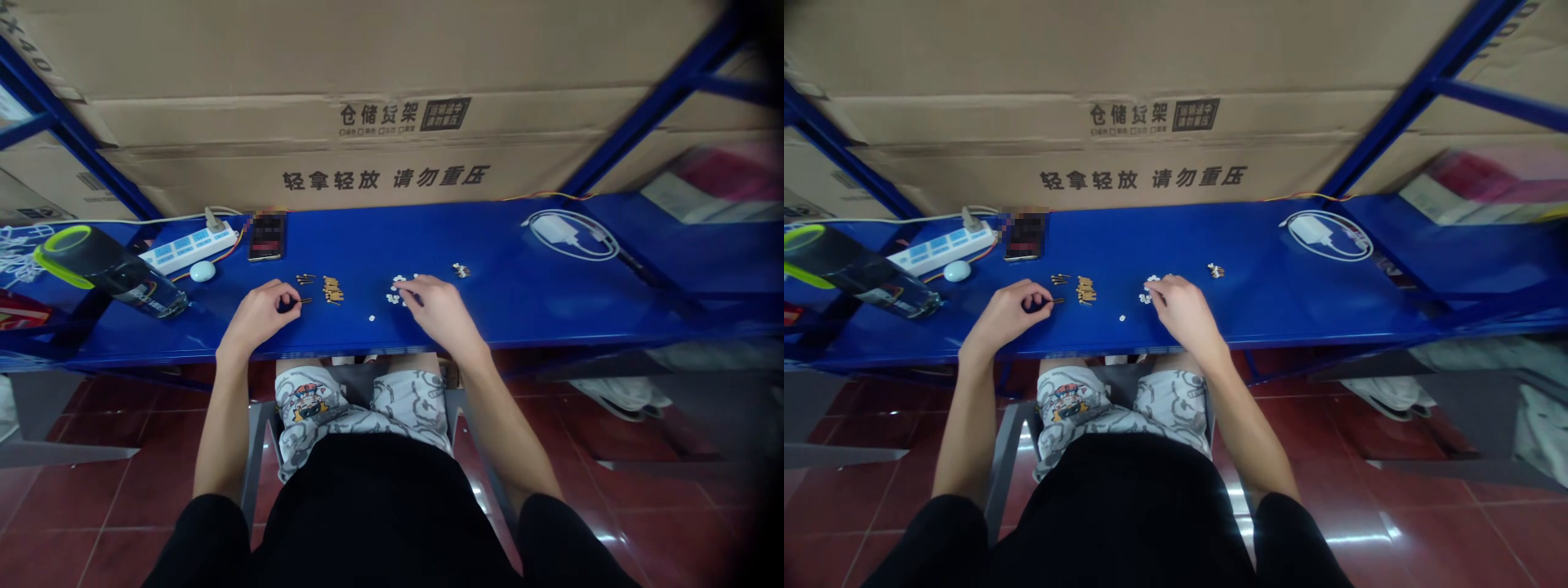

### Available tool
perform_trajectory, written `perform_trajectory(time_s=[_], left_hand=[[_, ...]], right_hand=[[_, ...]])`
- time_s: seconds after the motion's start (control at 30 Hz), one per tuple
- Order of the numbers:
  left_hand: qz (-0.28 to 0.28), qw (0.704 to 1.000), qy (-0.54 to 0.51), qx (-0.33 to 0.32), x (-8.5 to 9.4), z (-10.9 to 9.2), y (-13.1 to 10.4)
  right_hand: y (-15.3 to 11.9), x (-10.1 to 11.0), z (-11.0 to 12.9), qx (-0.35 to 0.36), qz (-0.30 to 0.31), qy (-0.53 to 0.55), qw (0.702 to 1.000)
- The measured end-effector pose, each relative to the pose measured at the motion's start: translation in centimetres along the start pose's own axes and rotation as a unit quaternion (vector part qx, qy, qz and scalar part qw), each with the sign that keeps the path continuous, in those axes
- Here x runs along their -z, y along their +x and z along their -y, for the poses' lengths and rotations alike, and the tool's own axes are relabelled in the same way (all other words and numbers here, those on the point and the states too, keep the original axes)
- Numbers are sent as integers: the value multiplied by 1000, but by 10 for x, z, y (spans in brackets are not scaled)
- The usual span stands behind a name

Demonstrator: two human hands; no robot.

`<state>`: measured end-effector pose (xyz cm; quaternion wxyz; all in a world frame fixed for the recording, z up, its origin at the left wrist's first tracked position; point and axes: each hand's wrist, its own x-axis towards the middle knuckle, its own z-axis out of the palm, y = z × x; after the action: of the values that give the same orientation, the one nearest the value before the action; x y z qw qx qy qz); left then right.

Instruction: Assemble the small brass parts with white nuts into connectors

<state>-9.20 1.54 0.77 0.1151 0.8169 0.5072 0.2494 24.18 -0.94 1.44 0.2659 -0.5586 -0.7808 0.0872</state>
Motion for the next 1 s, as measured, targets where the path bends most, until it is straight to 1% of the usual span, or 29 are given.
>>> perform_trajectory(time_s=[0.1,0.23,0.3,0.4,0.43,0.53,0.67,0.83,1.0], left_hand=[[-40,999,8,8,-6,4,7],[-67,997,15,19,-12,8,13],[-69,997,19,23,-13,10,15],[-73,997,23,29,-15,15,17],[-76,996,22,32,-16,16,17],[-84,996,13,36,-17,16,16],[-91,995,-8,35,-15,12,14],[-102,994,-27,37,-12,7,11],[-117,992,-30,30,-13,7,11]], right_hand=[[-1,18,-10,-36,-28,-34,998],[-5,36,-36,-106,-73,-97,987],[-6,39,-53,-142,-91,-117,979],[-6,35,-79,-176,-103,-128,971],[-5,34,-87,-180,-100,-122,971],[-4,30,-107,-162,-97,-90,978],[-5,34,-122,-146,-98,-62,983],[-7,39,-129,-143,-75,-38,986],[-5,37,-128,-127,-81,-51,987]])
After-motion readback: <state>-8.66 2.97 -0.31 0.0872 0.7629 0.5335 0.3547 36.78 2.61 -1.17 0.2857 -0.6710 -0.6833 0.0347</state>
